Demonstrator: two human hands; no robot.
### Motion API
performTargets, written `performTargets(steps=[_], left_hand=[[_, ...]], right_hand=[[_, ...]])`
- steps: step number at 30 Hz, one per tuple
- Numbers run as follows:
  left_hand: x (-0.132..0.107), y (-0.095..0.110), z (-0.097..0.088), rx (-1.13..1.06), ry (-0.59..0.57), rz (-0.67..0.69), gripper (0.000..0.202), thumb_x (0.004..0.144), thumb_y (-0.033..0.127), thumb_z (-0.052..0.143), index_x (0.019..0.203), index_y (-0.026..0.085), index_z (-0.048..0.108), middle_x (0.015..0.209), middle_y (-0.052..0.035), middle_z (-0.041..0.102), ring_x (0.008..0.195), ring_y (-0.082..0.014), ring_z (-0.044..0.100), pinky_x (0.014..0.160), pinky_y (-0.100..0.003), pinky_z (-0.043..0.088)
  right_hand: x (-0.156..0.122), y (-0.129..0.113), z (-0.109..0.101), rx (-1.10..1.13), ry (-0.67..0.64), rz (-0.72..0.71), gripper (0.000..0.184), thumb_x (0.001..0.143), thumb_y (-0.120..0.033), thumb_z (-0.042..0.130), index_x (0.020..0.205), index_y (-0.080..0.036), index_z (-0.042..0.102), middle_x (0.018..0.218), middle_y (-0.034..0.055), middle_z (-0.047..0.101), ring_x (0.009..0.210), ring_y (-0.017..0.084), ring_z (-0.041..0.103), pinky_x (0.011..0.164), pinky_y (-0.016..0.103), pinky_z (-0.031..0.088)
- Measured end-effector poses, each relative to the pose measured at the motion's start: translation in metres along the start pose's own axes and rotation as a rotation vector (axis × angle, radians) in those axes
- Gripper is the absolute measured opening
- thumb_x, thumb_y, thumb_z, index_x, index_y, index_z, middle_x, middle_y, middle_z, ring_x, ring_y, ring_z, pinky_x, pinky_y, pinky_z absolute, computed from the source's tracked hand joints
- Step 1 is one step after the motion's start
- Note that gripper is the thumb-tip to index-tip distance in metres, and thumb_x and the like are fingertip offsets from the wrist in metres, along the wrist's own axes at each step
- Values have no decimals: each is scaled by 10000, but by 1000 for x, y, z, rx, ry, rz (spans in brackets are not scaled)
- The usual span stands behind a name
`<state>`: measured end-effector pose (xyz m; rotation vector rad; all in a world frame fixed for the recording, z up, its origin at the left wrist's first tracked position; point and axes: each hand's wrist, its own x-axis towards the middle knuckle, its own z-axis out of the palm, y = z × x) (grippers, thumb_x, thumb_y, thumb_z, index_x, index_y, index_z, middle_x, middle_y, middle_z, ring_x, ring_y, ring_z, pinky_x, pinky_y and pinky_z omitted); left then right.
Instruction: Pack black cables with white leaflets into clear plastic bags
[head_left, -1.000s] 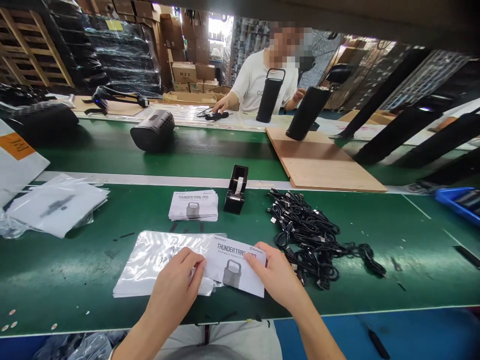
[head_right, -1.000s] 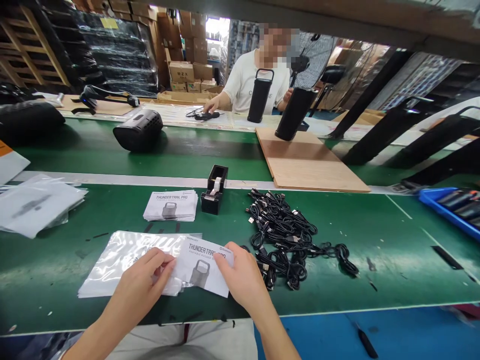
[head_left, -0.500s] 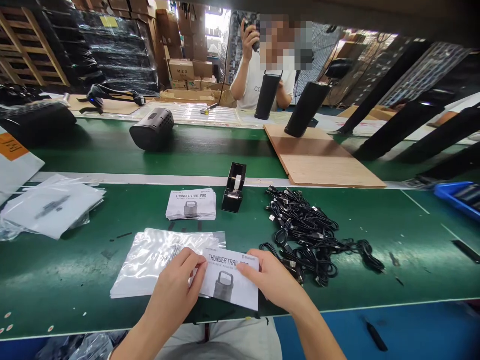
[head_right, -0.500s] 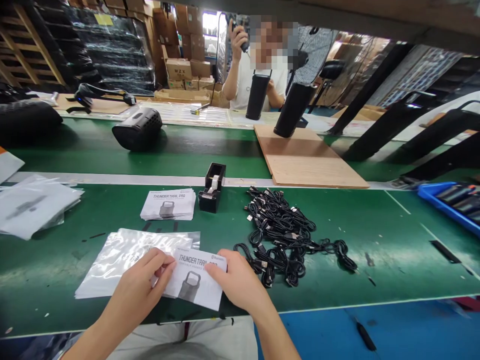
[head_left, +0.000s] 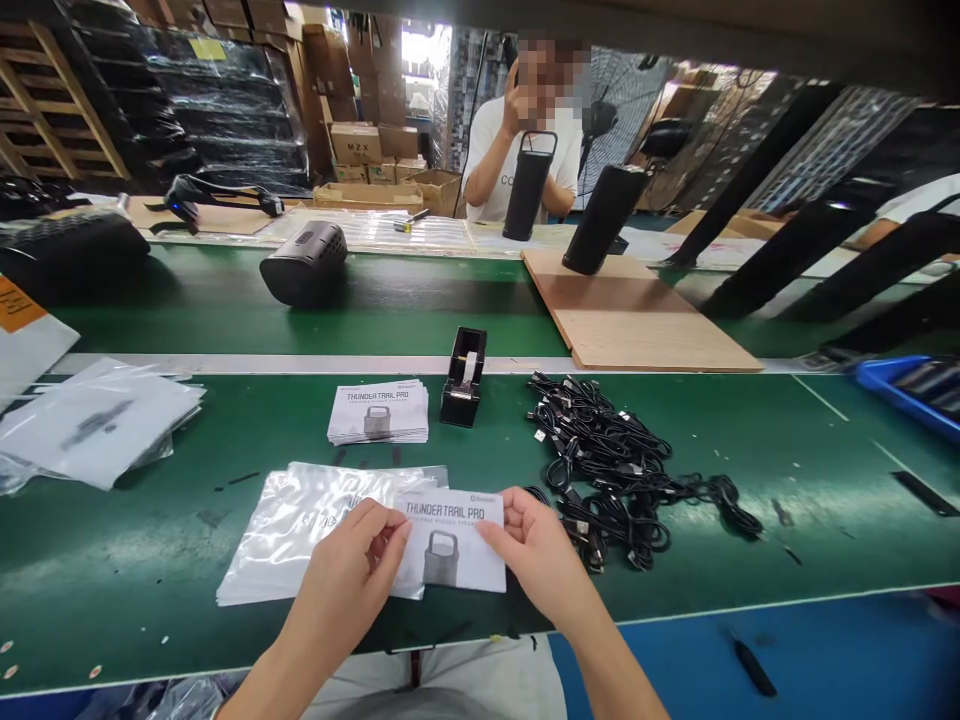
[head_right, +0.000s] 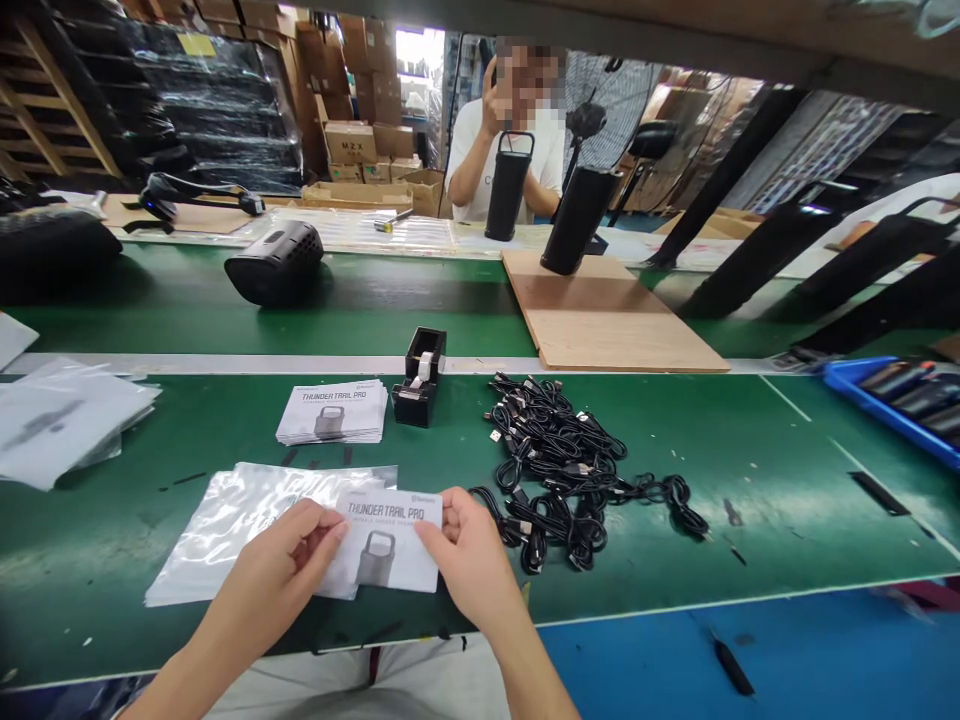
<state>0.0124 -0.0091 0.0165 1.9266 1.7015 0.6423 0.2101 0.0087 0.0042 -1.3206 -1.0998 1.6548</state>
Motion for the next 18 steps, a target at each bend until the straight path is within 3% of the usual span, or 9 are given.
performTargets(steps=[4, 9, 11, 14, 16, 18], left_hand=[[2, 2, 1, -3, -2, -1, 225, 860, 322, 382, 733, 224, 539, 689, 2, 562, 544, -131, 518, 472, -241, 426], [-1, 1, 0, 16, 16, 35, 201, 854, 314, 401, 737, 224, 537, 678, 13, 541, 554, -128, 519, 494, -237, 426], [-3, 2, 0, -8, 7, 57, 198, 855, 317, 403, 745, 225, 539, 678, 15, 533, 559, -126, 517, 505, -235, 427], [-5, 5, -1, -72, -29, 79, 196, 856, 331, 409, 749, 229, 538, 676, 17, 529, 558, -123, 509, 507, -229, 423], [-4, 5, -2, -115, -54, 84, 198, 856, 341, 413, 748, 233, 538, 674, 19, 533, 569, -125, 512, 523, -228, 428], [-2, 2, -1, -155, -74, 65, 205, 854, 355, 411, 748, 234, 538, 676, 18, 544, 591, -130, 526, 545, -230, 438]], right_hand=[[-7, -7, 5, -64, -88, 54, 235, 767, -363, 565, 859, -148, 584, 654, -3, 618, 466, 86, 502, 386, 172, 381], [-19, -24, 1, 124, -389, 146, 225, 732, -332, 605, 863, -151, 634, 738, 13, 645, 668, 118, 588, 648, 245, 486], [-14, -19, 6, 105, -329, 166, 219, 683, -326, 649, 779, -131, 626, 682, 15, 640, 617, 118, 589, 622, 248, 484], [0, -4, 29, -117, -90, 112, 181, 691, -304, 629, 731, -131, 597, 539, -21, 573, 457, 100, 522, 464, 211, 423], [7, 3, 47, -393, 19, -98, 100, 736, -236, 586, 703, -148, 621, 618, -10, 583, 547, 110, 534, 512, 209, 407], [8, 2, 58, -695, 17, -294, 161, 789, -187, 525, 680, -172, 642, 708, 7, 586, 632, 122, 538, 568, 219, 401]])
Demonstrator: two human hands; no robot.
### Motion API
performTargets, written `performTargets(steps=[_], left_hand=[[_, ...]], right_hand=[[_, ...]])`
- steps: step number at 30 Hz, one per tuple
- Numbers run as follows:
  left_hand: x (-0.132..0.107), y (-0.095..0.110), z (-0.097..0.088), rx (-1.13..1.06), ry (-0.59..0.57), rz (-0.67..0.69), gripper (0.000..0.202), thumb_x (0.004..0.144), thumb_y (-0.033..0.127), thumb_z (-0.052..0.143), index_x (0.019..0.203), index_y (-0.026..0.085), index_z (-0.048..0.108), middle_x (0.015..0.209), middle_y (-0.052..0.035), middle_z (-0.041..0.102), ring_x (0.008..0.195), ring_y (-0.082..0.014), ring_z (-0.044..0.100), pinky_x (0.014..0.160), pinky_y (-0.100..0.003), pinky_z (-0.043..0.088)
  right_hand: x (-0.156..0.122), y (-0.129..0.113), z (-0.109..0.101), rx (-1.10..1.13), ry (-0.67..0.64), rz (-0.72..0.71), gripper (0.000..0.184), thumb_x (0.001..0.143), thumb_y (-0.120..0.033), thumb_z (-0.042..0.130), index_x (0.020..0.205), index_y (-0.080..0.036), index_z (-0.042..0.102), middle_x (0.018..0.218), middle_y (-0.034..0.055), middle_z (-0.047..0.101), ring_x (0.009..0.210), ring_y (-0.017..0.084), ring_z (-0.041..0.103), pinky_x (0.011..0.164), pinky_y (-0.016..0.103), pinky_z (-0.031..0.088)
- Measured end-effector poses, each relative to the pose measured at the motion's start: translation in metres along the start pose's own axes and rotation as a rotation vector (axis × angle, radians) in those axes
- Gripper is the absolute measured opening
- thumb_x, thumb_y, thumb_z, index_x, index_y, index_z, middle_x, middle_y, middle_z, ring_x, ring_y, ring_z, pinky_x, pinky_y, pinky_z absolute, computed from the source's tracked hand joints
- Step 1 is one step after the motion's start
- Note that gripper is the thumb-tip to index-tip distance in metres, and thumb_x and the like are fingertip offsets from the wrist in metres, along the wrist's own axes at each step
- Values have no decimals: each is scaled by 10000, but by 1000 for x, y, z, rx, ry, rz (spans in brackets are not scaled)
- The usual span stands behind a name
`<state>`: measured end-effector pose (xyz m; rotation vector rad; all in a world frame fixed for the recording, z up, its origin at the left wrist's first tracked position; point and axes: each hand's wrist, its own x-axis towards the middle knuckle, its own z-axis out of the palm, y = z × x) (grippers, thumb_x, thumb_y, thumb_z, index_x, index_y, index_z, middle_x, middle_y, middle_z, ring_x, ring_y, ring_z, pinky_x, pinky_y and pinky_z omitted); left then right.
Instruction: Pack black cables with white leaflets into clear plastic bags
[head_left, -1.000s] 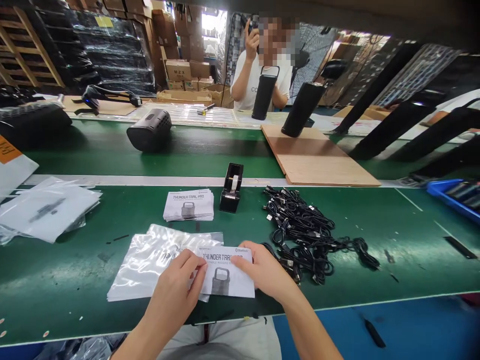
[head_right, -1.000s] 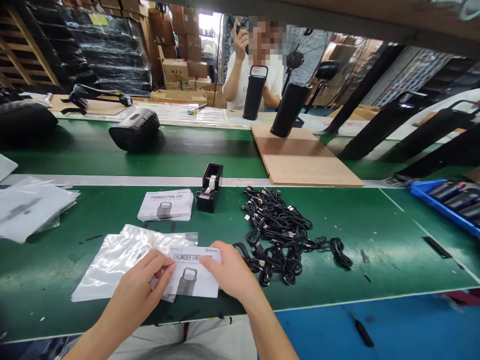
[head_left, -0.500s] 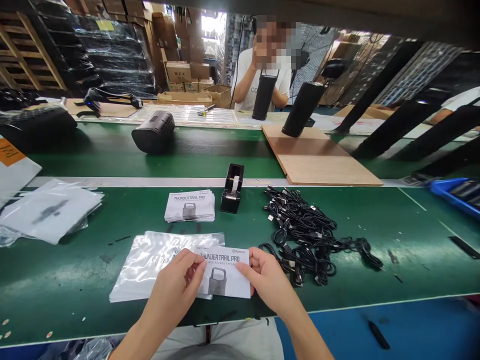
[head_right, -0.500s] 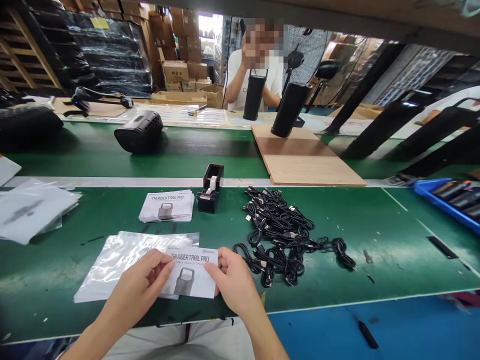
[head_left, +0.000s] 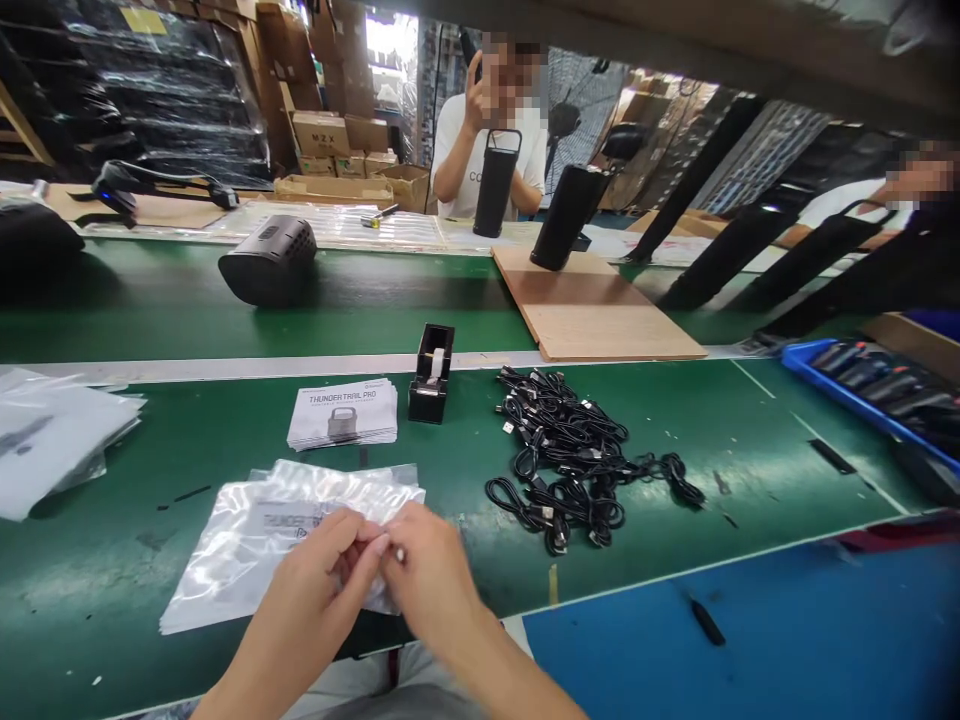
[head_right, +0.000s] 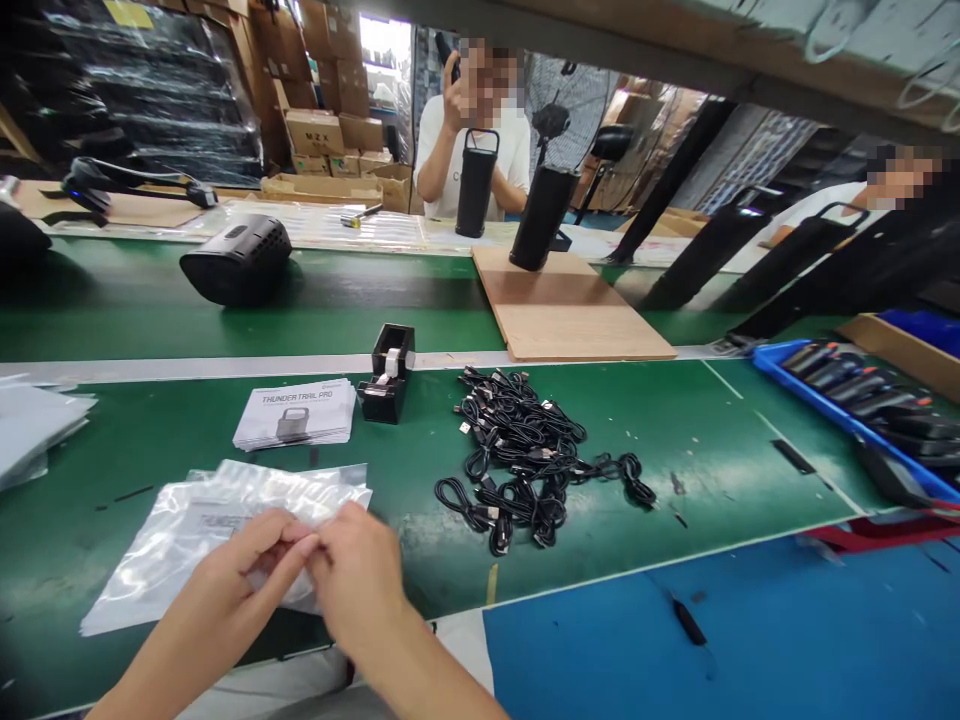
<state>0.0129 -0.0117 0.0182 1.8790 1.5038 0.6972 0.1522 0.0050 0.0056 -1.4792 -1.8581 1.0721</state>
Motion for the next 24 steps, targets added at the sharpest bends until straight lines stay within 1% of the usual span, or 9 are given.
performTargets(steps=[2, 5, 7, 9, 12, 15, 19, 21, 24], left_hand=[[2, -5, 0, -21, -9, -50, 217, 850, 374, 411, 741, 233, 535, 666, 19, 547, 591, -134, 531, 547, -233, 441], [3, -9, 0, -12, -1, -128, 222, 841, 390, 419, 734, 230, 530, 660, 18, 549, 582, -138, 524, 542, -239, 435], [3, -8, 0, -2, 6, -150, 224, 839, 384, 418, 722, 229, 530, 657, 16, 552, 581, -139, 520, 542, -240, 431], [3, -5, 1, 4, 12, -158, 226, 837, 379, 416, 711, 229, 529, 649, 18, 550, 573, -138, 513, 537, -240, 427], [3, -1, 3, -1, 54, -177, 228, 829, 378, 420, 691, 229, 524, 632, 22, 540, 552, -138, 497, 518, -240, 413], [4, -3, 5, -45, 88, -178, 222, 827, 376, 427, 693, 225, 520, 666, 13, 526, 579, -142, 500, 544, -252, 424], [5, -12, 7, -172, 140, -159, 198, 834, 372, 431, 762, 217, 530, 858, -29, 506, 786, -165, 533, 676, -269, 464], [5, -15, 7, -236, 158, -153, 194, 831, 373, 442, 785, 215, 546, 931, -44, 490, 886, -178, 521, 724, -270, 468], [2, -16, 6, -271, 165, -138, 203, 823, 378, 458, 786, 214, 571, 972, -55, 474, 943, -194, 503, 724, -272, 473]], right_hand=[[-5, -2, -10, -252, 9, -75, 184, 826, -186, 489, 767, -202, 662, 769, 24, 575, 677, 142, 537, 598, 241, 406], [-20, 13, -50, -621, 208, 51, 199, 780, -226, 578, 969, -188, 626, 865, 88, 556, 799, 234, 517, 665, 330, 423], [-28, 30, -74, -809, 283, 111, 161, 740, -210, 613, 886, -143, 631, 836, 116, 538, 782, 264, 494, 652, 366, 421], [-31, 40, -86, -876, 302, 79, 60, 759, -174, 567, 765, -152, 622, 790, 110, 534, 750, 262, 486, 625, 370, 409], [-29, 33, -76, -681, 302, -54, 91, 806, -167, 503, 771, -172, 586, 858, 91, 570, 823, 244, 511, 689, 355, 407], [-25, 11, -52, -409, 130, -88, 125, 871, -190, 426, 838, -190, 546, 835, 37, 608, 766, 171, 565, 655, 266, 415], [-21, -10, -36, -533, -155, -107, 130, 870, -187, 434, 865, -187, 564, 790, 32, 619, 644, 171, 584, 515, 244, 353], [-16, -14, -36, -564, -195, -152, 144, 863, -178, 445, 884, -185, 587, 822, 47, 614, 667, 176, 585, 518, 242, 344], [-5, -17, -38, -374, -214, -187, 206, 867, -190, 438, 775, -186, 622, 786, 36, 618, 682, 155, 573, 553, 230, 359]])
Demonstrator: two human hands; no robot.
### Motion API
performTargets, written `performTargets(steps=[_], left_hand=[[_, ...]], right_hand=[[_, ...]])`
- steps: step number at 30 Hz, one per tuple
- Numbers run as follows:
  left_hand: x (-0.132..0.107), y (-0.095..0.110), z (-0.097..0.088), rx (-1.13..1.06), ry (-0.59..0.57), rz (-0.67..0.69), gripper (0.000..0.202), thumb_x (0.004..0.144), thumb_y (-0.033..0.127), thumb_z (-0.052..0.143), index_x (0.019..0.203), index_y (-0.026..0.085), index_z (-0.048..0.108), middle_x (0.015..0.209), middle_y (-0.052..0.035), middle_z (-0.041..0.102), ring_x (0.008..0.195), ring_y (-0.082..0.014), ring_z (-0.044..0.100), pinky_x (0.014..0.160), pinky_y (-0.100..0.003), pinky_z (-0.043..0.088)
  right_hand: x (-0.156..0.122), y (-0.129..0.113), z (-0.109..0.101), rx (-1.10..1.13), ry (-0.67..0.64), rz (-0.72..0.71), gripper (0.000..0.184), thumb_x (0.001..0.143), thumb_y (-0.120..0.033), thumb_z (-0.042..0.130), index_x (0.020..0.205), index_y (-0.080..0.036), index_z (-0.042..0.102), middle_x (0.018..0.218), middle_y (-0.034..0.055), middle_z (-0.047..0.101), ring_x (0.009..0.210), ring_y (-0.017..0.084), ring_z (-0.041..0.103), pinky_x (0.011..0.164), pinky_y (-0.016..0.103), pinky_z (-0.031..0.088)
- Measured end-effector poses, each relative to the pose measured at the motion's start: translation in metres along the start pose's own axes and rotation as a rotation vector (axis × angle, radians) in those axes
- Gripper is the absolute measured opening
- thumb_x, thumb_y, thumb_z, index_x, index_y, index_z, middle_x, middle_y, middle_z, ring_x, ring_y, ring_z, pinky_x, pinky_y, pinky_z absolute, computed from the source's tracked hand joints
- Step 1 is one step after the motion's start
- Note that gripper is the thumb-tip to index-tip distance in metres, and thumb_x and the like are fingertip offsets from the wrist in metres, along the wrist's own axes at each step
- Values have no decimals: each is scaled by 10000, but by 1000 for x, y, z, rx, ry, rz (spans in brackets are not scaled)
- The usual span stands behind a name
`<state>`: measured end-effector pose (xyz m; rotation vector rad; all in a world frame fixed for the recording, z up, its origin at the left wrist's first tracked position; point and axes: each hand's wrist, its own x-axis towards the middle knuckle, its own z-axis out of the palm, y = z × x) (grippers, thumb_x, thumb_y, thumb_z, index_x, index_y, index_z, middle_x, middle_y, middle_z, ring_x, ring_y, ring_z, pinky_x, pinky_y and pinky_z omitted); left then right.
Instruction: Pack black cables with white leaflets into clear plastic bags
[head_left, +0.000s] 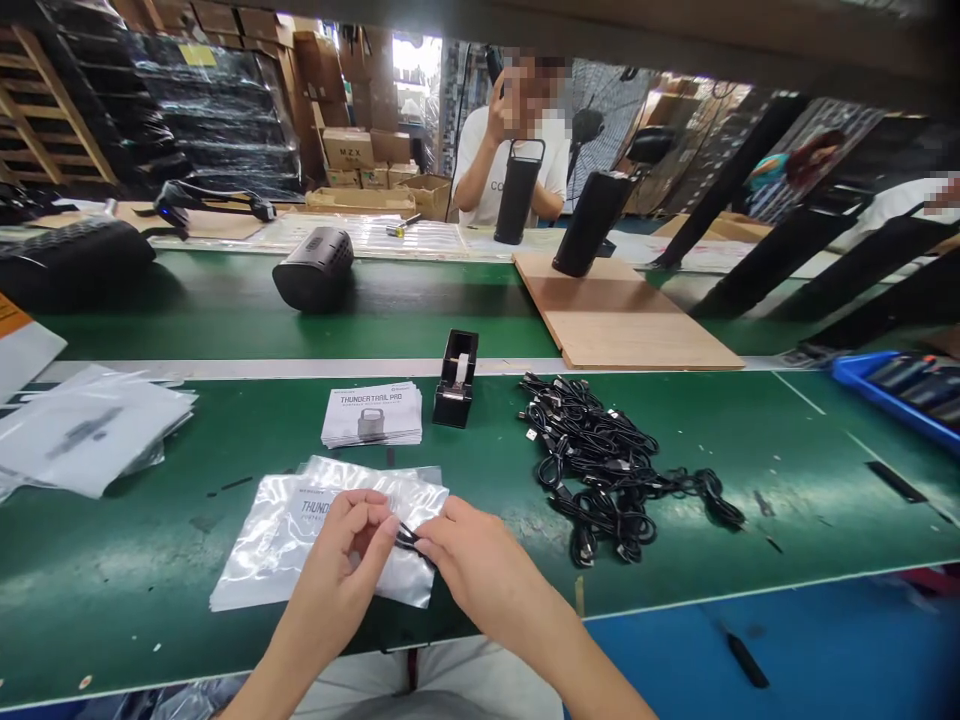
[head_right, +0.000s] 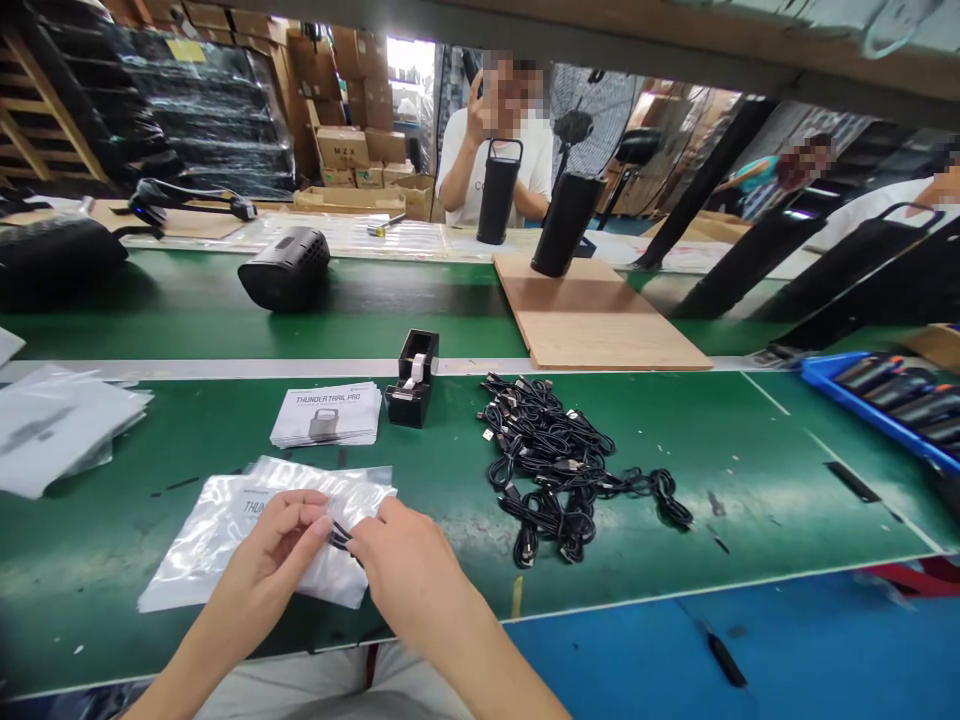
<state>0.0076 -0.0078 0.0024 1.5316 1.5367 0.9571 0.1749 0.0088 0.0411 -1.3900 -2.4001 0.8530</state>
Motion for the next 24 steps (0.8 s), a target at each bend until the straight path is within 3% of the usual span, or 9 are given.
performTargets(steps=[5, 7, 10, 13, 16, 18, 20, 22, 24], left_hand=[[-3, 9, -6, 1, 28, 13, 212, 817, 376, 468, 757, 211, 588, 1004, -65, 456, 980, -210, 487, 670, -259, 480], [-1, 17, -13, -23, 64, 44, 218, 814, 379, 470, 743, 209, 586, 1001, -66, 453, 997, -215, 479, 663, -255, 482], [7, 34, -31, -51, 163, 76, 229, 804, 401, 482, 732, 210, 585, 1013, -60, 456, 998, -217, 480, 642, -250, 472], [16, 51, -52, -76, 295, 83, 260, 795, 443, 496, 698, 214, 569, 1019, -43, 487, 1013, -212, 478, 685, -250, 445], [25, 58, -71, -229, 349, 156, 352, 746, 564, 507, 903, 252, 544, 1169, -30, 474, 1090, -217, 446, 857, -293, 393], [31, 55, -79, -381, 248, 188, 642, 637, 656, 547, 1150, 292, 420, 1312, -41, 381, 1187, -245, 372, 943, -331, 344], [36, 50, -84, -531, 45, 158, 852, 559, 670, 598, 1268, 298, 306, 1329, -63, 378, 1214, -265, 347, 950, -350, 348], [39, 44, -85, -649, -111, 91, 756, 605, 586, 644, 1242, 285, 368, 1190, -56, 517, 1113, -239, 454, 896, -329, 394], [38, 40, -83, -691, -132, 54, 457, 680, 471, 656, 1062, 250, 540, 921, -12, 623, 894, -171, 552, 789, -261, 431]], right_hand=[[21, -5, 0, 580, -14, 197, 168, 824, -260, 491, 844, -168, 630, 665, -2, 621, 526, 116, 545, 496, 210, 390], [25, -14, -6, 670, -37, 125, 232, 865, -291, 420, 913, -189, 623, 738, -2, 634, 568, 112, 549, 510, 205, 400], [31, -32, -27, 481, -16, -108, 216, 802, -381, 549, 950, -249, 635, 873, -6, 639, 787, 150, 539, 624, 225, 402], [45, -54, -56, 155, 29, -286, 168, 696, -329, 693, 821, -219, 670, 797, 9, 631, 843, 176, 504, 702, 261, 386], [65, -77, -88, -7, 31, -516, 84, 750, -257, 654, 698, -191, 651, 711, -10, 629, 818, 153, 516, 795, 291, 365], [75, -92, -108, -15, 17, -643, 102, 755, -274, 648, 703, -186, 643, 839, 0, 636, 914, 148, 519, 844, 284, 358], [78, -103, -125, -13, -17, -713, 104, 753, -277, 647, 704, -185, 643, 1028, 25, 593, 1071, 158, 469, 871, 267, 360], [77, -108, -138, -13, -76, -719, 97, 749, -270, 649, 702, -186, 642, 1163, 39, 525, 1164, 176, 412, 879, 267, 369], [71, -105, -145, -4, -147, -666, 110, 750, -279, 646, 694, -186, 633, 1155, 43, 534, 1133, 187, 452, 856, 276, 392]])
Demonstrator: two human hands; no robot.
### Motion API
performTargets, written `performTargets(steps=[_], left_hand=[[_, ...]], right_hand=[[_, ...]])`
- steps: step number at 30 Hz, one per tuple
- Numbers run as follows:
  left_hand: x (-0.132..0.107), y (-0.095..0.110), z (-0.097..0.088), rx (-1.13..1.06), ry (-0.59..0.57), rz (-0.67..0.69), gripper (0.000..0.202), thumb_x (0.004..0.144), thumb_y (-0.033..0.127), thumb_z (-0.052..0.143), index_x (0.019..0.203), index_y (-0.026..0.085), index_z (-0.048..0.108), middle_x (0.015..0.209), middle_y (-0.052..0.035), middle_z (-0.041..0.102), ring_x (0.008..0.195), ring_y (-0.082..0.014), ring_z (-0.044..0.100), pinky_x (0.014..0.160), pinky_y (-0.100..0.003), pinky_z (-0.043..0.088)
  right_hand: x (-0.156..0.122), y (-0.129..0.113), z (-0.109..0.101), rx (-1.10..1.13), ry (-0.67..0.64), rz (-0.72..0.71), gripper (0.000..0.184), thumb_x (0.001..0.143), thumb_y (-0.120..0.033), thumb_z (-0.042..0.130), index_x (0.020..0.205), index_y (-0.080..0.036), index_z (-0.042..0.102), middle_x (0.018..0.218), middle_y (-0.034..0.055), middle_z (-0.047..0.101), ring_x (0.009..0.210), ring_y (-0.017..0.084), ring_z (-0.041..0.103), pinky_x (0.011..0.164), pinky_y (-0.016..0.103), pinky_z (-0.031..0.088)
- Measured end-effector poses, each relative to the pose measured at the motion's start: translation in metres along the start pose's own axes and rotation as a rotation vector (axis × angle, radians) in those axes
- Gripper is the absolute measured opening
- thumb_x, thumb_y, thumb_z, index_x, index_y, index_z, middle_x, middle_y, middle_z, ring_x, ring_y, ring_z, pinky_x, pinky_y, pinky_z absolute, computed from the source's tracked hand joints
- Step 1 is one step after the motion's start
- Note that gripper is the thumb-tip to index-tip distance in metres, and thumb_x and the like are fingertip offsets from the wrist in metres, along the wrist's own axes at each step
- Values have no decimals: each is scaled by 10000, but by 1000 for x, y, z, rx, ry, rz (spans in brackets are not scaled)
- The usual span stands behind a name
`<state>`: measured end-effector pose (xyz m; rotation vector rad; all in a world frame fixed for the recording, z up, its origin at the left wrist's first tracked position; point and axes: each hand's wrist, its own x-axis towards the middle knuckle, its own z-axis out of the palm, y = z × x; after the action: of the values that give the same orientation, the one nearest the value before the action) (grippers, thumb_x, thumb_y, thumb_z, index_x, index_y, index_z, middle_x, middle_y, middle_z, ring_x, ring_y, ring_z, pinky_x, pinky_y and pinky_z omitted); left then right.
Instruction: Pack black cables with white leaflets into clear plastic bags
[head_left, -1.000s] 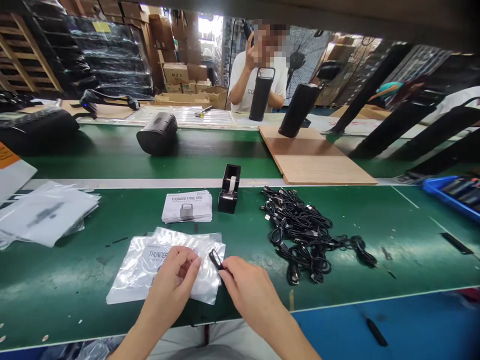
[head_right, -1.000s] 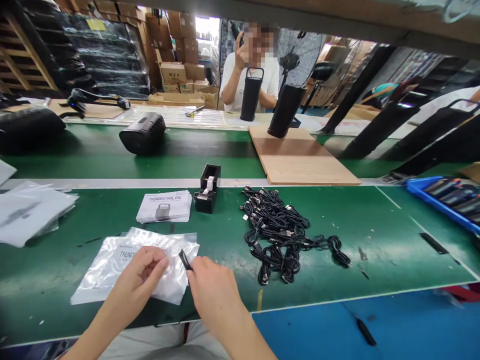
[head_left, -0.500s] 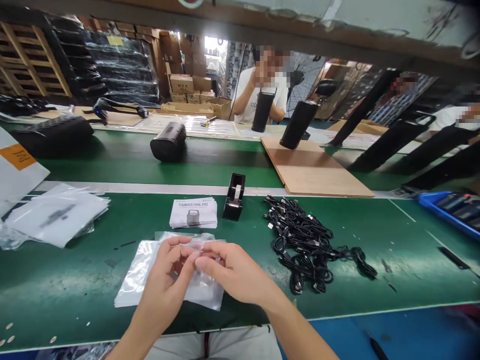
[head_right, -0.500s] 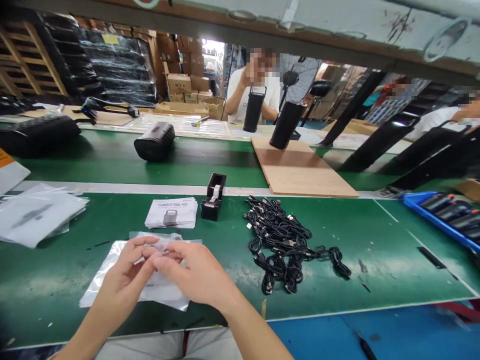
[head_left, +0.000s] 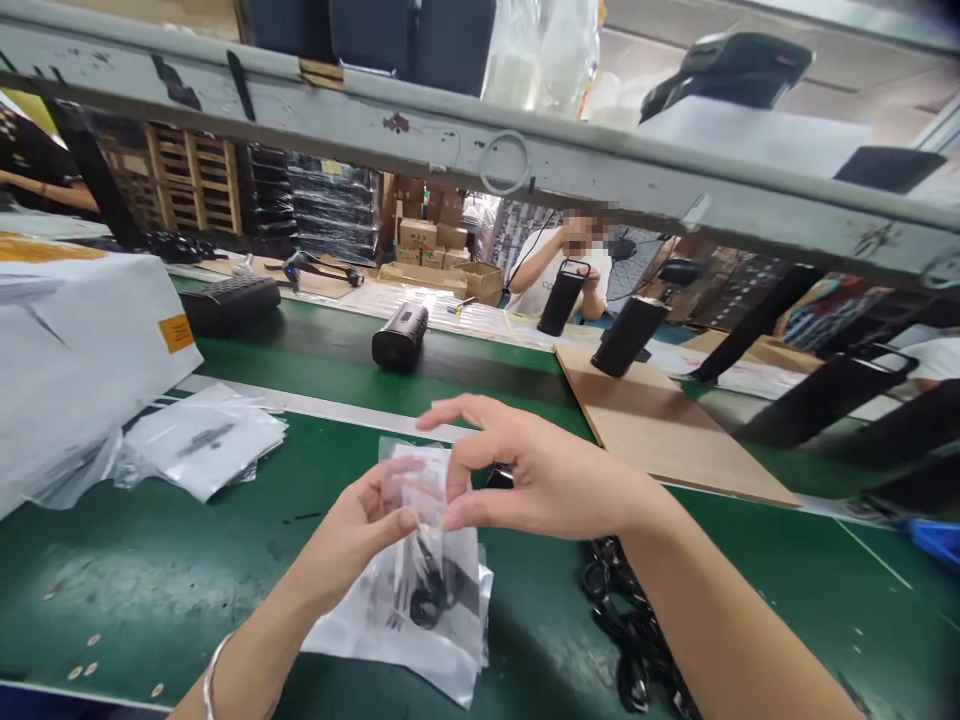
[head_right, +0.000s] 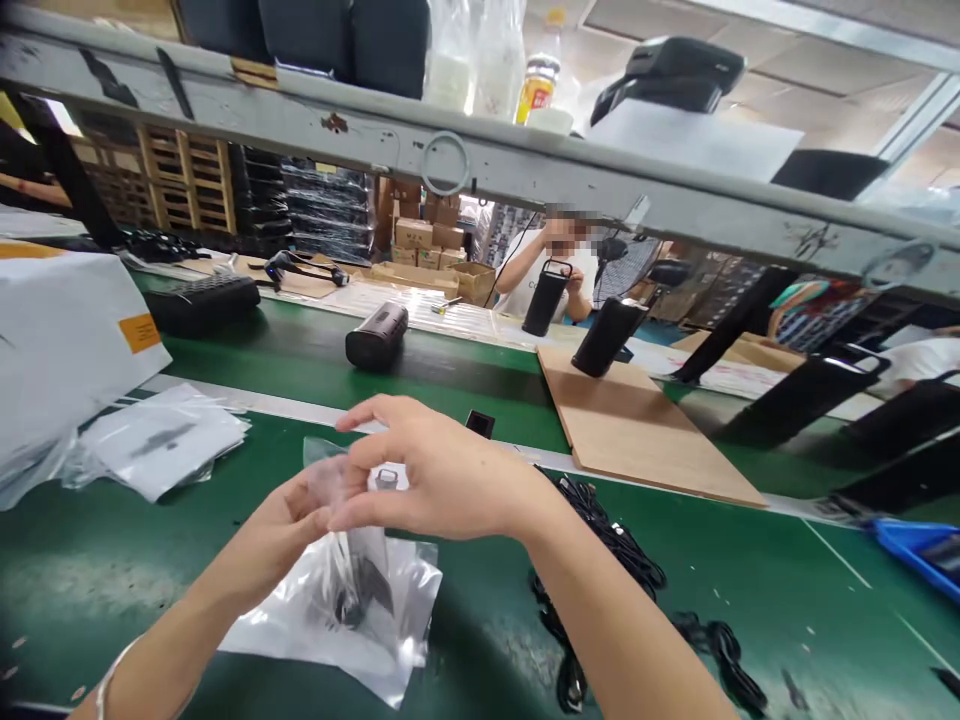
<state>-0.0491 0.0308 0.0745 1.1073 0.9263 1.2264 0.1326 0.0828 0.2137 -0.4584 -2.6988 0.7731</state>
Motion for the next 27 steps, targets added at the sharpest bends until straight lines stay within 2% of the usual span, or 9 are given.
performTargets(steps=[2, 5, 7, 9, 13, 16, 21, 25, 27], left_hand=[[-3, -4, 3, 28, 76, -14, 226, 722, 399, 643, 843, 209, 628, 722, 19, 615, 707, -119, 542, 666, -207, 426], [-8, -8, 10, 112, 180, -46, 216, 743, 395, 615, 758, 185, 666, 700, 8, 634, 670, -120, 536, 626, -205, 418], [-10, -12, 15, 156, 209, -51, 238, 762, 402, 585, 789, 186, 680, 755, -10, 669, 738, -147, 568, 686, -224, 431], [-10, -16, 19, 182, 213, -47, 264, 787, 407, 544, 827, 187, 683, 800, -23, 694, 787, -171, 592, 729, -247, 445], [-8, -22, 18, 276, 249, -19, 229, 768, 378, 568, 859, 198, 677, 846, -33, 713, 827, -196, 620, 759, -283, 474], [-6, -21, 12, 408, 245, 0, 185, 743, 357, 597, 819, 221, 695, 857, -30, 721, 852, -211, 627, 788, -301, 478], [-5, -18, 11, 459, 230, -58, 211, 766, 388, 562, 846, 250, 700, 863, -15, 729, 858, -208, 636, 795, -296, 479], [-4, -17, 9, 468, 246, -84, 210, 730, 401, 605, 814, 236, 704, 884, -32, 722, 875, -226, 626, 818, -312, 465], [-4, -15, 6, 324, 241, -98, 301, 736, 430, 592, 943, 229, 673, 967, -60, 703, 941, -245, 609, 848, -337, 452]], right_hand=[[-14, 5, 2, 64, -7, 97, 117, 770, -279, 623, 696, -188, 618, 1036, 36, 600, 1013, 175, 537, 820, 280, 417], [-40, 21, 25, 256, 222, 295, 124, 801, -279, 578, 904, -215, 602, 988, 31, 624, 908, 160, 581, 799, 294, 442], [-55, 34, 52, 434, 407, 367, 494, 706, -316, 676, 1156, -248, 486, 1182, 54, 538, 987, 184, 551, 838, 322, 438], [-63, 47, 82, 520, 421, 427, 752, 567, -290, 778, 1232, -242, 431, 1173, 56, 550, 1030, 211, 521, 871, 336, 416], [-59, 64, 125, 606, 528, 639, 202, 751, -337, 605, 824, -156, 656, 734, 30, 648, 679, 166, 576, 628, 280, 450], [-55, 68, 130, 611, 599, 613, 255, 798, -359, 538, 777, -144, 673, 707, 34, 649, 643, 156, 561, 595, 268, 439], [-57, 69, 124, 610, 615, 595, 268, 811, -332, 516, 973, -159, 640, 808, 41, 664, 707, 163, 581, 651, 282, 459], [-61, 74, 127, 593, 608, 556, 172, 770, -193, 523, 819, -183, 687, 814, 32, 686, 744, 168, 605, 677, 277, 461], [-63, 79, 128, 613, 633, 524, 249, 749, -109, 466, 768, -192, 699, 818, 29, 695, 772, 170, 618, 704, 283, 465]])
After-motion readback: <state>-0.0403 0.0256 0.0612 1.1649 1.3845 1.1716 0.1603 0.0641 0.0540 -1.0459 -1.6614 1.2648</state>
